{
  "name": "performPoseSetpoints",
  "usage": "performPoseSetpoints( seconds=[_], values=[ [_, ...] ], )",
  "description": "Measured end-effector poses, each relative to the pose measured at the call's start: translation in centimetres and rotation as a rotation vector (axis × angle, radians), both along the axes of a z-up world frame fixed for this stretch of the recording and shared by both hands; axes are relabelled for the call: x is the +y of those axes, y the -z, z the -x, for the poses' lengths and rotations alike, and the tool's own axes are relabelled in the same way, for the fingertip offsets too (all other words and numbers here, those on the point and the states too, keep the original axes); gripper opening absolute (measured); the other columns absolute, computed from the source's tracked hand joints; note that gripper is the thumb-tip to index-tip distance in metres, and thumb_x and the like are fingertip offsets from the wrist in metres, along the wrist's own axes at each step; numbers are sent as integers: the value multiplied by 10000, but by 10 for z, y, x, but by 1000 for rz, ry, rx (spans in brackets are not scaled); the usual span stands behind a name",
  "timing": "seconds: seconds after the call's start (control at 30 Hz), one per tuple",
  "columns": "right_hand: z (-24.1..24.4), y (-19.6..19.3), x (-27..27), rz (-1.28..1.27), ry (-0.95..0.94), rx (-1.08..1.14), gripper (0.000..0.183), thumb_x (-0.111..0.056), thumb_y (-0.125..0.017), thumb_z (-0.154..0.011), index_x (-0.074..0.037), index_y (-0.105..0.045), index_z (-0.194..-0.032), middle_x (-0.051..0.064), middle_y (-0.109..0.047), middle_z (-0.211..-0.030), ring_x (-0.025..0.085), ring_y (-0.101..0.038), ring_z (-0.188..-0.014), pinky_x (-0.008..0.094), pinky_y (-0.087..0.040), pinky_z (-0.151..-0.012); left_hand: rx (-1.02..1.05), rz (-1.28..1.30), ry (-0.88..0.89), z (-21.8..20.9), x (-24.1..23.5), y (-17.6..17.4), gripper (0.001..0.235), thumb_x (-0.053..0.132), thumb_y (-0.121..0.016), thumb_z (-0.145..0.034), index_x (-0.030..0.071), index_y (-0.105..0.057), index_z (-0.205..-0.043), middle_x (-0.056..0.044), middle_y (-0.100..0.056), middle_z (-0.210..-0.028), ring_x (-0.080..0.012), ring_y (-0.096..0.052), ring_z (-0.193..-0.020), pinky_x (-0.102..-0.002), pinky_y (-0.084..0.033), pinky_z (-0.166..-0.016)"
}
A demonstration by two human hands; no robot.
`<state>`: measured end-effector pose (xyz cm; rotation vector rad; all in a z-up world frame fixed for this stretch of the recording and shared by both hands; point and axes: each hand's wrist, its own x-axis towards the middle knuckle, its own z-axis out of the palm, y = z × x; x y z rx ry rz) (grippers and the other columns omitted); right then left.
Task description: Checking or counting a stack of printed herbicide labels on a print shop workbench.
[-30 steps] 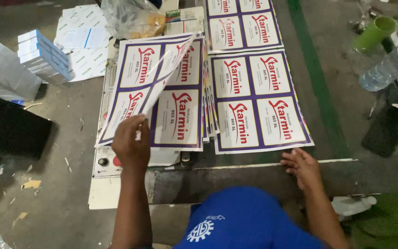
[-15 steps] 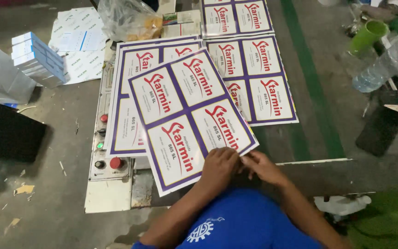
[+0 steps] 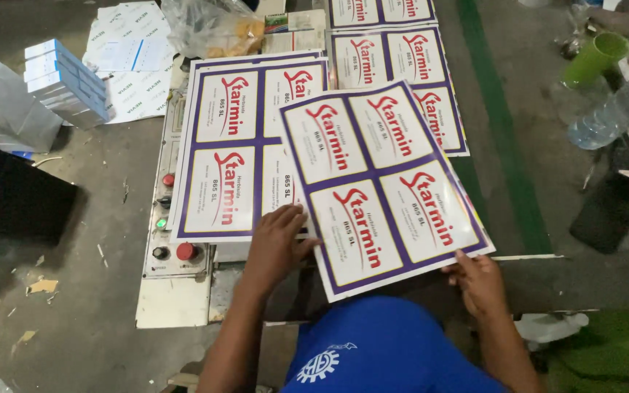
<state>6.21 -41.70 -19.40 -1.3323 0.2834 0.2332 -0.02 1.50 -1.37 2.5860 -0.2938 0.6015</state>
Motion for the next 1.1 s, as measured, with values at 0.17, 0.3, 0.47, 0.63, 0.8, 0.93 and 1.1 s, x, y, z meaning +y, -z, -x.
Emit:
performPoseSetpoints(
  seconds=[0.17, 0.3, 0.47, 0.63, 0.8, 0.93, 1.1],
  values=[
    [9, 4, -45, 63, 80, 57, 205, -160, -630, -1005, -74, -638, -1190, 60, -725, -988, 173, -678, -745, 308, -474, -559, 8, -216, -18, 4, 25, 12, 361, 205, -761, -774, 7, -706, -1071, -150, -712, -1196, -334, -652, -1153, -470, -486, -949],
    [24, -6, -62, 147, 129, 84, 255, -163, -626, -1010, -74, -624, -1248, 43, -726, -1050, 174, -678, -773, 299, -473, -582, 31, -119, -106, 5, 32, 12, 116, 107, -726, -881, 57, -723, -986, -105, -759, -1045, -308, -701, -1007, -449, -535, -876],
    [36, 1, -68, 246, 162, 146, 246, -169, -620, -1030, -38, -608, -1238, 107, -718, -1043, 209, -694, -790, 324, -482, -586, -155, -10, -223, 6, 19, -22, 62, 81, -730, -911, 44, -732, -960, -112, -756, -959, -303, -719, -870, -424, -562, -758],
    [39, 17, -58, 167, 96, 90, 224, -167, -618, -1024, -39, -628, -1208, 108, -723, -1045, 217, -696, -767, 321, -488, -566, -203, 44, -255, 8, 8, -24, 53, 79, -750, -911, 45, -738, -949, -107, -752, -946, -295, -724, -839, -413, -571, -729],
    [17, 29, -38, 148, 69, 78, 225, -166, -625, -1019, -33, -626, -1201, 92, -731, -1031, 212, -707, -775, 320, -495, -564, -182, 68, -258, 9, 5, -22, 63, 80, -748, -903, 43, -741, -955, -118, -754, -941, -290, -728, -844, -405, -577, -727],
    [-13, 12, -12, 153, 102, -8, 242, -174, -621, -1024, -32, -606, -1219, 93, -733, -1037, 202, -721, -790, 311, -499, -569, -202, 102, -252, 7, 2, -23, 66, 74, -748, -903, 45, -740, -962, -118, -753, -958, -292, -733, -866, -402, -583, -739],
    [-30, 10, -16, 141, 57, 92, 316, -269, -578, -1051, -51, -594, -1279, 132, -752, -1076, 193, -718, -812, 303, -515, -597, -259, 145, -259, 16, 6, -22, 106, 40, -756, -897, 29, -726, -999, -134, -748, -992, -307, -735, -896, -402, -586, -757]
  ],
)
